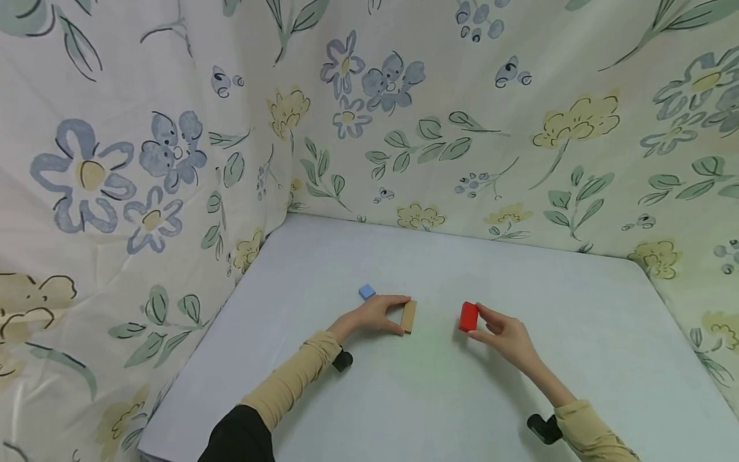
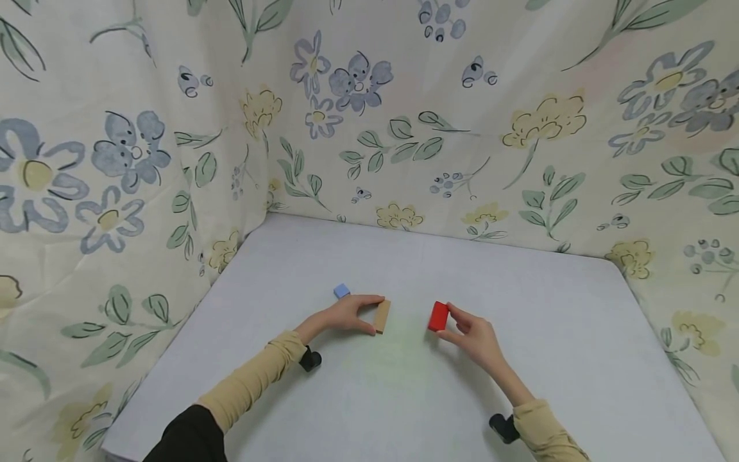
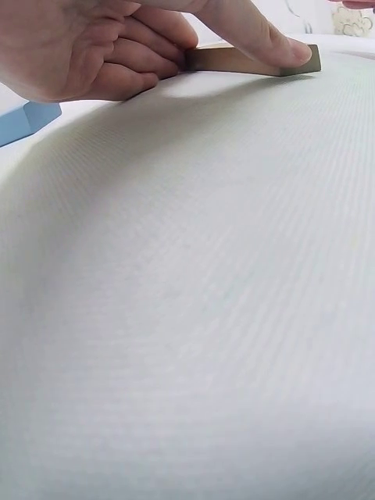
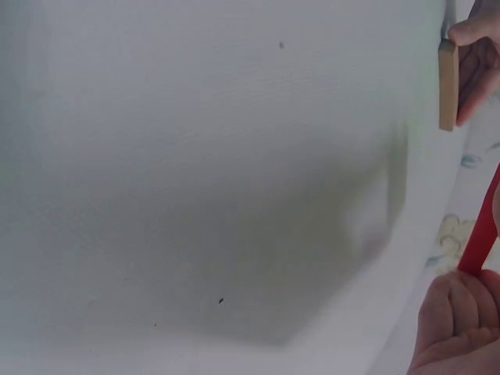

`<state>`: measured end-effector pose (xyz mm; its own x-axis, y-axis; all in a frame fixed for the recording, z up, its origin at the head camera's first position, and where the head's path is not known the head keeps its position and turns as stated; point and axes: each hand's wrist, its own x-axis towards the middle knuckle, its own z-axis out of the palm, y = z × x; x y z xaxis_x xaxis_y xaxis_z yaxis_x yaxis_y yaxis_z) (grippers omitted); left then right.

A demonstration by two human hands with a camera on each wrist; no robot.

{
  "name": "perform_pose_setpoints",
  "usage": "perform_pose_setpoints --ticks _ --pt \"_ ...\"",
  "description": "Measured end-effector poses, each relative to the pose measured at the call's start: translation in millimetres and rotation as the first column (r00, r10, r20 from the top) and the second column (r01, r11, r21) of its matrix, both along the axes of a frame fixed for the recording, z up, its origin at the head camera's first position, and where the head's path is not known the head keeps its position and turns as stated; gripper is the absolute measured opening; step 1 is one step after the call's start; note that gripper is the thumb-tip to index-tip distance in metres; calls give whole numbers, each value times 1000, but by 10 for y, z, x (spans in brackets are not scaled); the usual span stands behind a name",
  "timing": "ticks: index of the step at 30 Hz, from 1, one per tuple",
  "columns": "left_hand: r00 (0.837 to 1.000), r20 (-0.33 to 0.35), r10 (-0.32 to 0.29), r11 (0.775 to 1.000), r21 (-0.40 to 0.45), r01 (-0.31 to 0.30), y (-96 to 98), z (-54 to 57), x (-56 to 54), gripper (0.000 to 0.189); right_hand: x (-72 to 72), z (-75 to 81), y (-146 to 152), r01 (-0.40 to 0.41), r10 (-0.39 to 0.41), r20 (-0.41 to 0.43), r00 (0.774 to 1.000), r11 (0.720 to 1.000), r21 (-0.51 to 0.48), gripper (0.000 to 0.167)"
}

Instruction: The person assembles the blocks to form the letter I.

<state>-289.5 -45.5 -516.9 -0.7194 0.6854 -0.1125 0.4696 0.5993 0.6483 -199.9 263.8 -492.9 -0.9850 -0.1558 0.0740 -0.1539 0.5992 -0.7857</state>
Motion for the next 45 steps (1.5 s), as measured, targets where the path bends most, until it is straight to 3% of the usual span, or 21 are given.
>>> perform_pose_setpoints --ticks 17,25,38,45 --pt "1000 10 24 1000 -12 -24 15 10 8 78 19 56 -138 -21 21 5 1000 999 -35 69" --pt "1000 -16 -20 1000 23 20 -18 40 22 77 33 98 -215 -33 34 13 999 998 -56 69" --pt "1000 -3 11 1000 -23 -12 13 -3 -1 78 32 -6 -271 -33 35 47 998 999 -32 68" --pt "1000 10 13 1000 -4 -13 7 18 9 78 38 -29 -302 -46 49 75 996 998 -40 68"
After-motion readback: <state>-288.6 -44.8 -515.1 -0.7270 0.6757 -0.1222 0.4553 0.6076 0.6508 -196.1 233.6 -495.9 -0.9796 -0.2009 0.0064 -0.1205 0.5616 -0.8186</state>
